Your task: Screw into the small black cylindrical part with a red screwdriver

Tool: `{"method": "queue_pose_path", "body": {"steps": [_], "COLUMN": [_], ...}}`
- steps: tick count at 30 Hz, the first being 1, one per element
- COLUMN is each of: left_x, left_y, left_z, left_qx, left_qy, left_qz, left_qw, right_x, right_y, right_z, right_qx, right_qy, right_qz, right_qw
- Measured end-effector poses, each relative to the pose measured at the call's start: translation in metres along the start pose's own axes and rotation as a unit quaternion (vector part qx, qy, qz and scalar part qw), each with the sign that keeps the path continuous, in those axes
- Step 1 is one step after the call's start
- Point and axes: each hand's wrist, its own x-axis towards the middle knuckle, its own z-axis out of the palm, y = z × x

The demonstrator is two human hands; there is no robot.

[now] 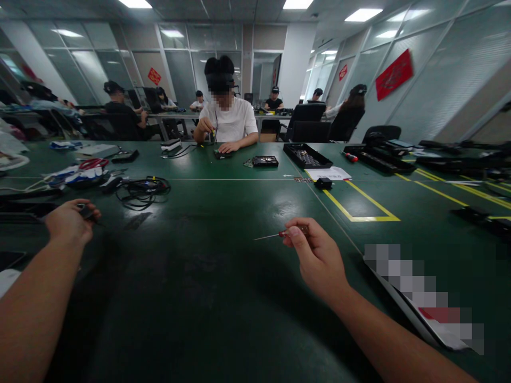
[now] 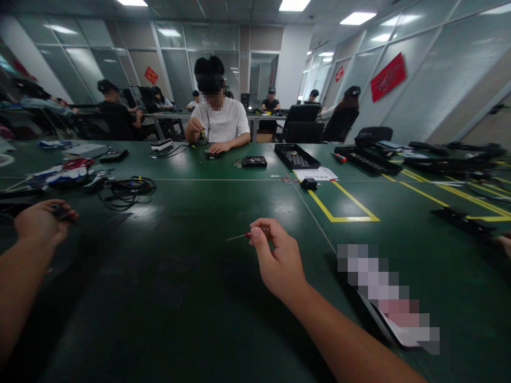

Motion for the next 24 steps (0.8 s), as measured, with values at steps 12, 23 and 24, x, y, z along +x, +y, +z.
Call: {"method": "queue_pose_path", "body": {"steps": [12, 23, 24], "left_x": [-0.055, -0.197, -0.210], "left_y": [0.037, 0.043, 0.043], "left_z": [0.024, 0.076, 0.082], "left_qx": [-0.190, -0.219, -0.223], "left_qy": [-0.063, -0.451, -0.479], "left_qz": [-0.029, -0.114, -0.122], "left_qw": [0.979, 0.857, 0.840], "right_x": [0.001, 0.005, 0.006], "right_y": [-0.004, -0.002, -0.002], "right_z": [0.002, 0.003, 0.002], "right_qx": [0.001, -0.010, -0.006], "right_qy": [0.003, 0.054, 0.061], "right_qz": [0.016, 0.019, 0.021], "right_qw": [1.000, 0.998, 0.998]}}
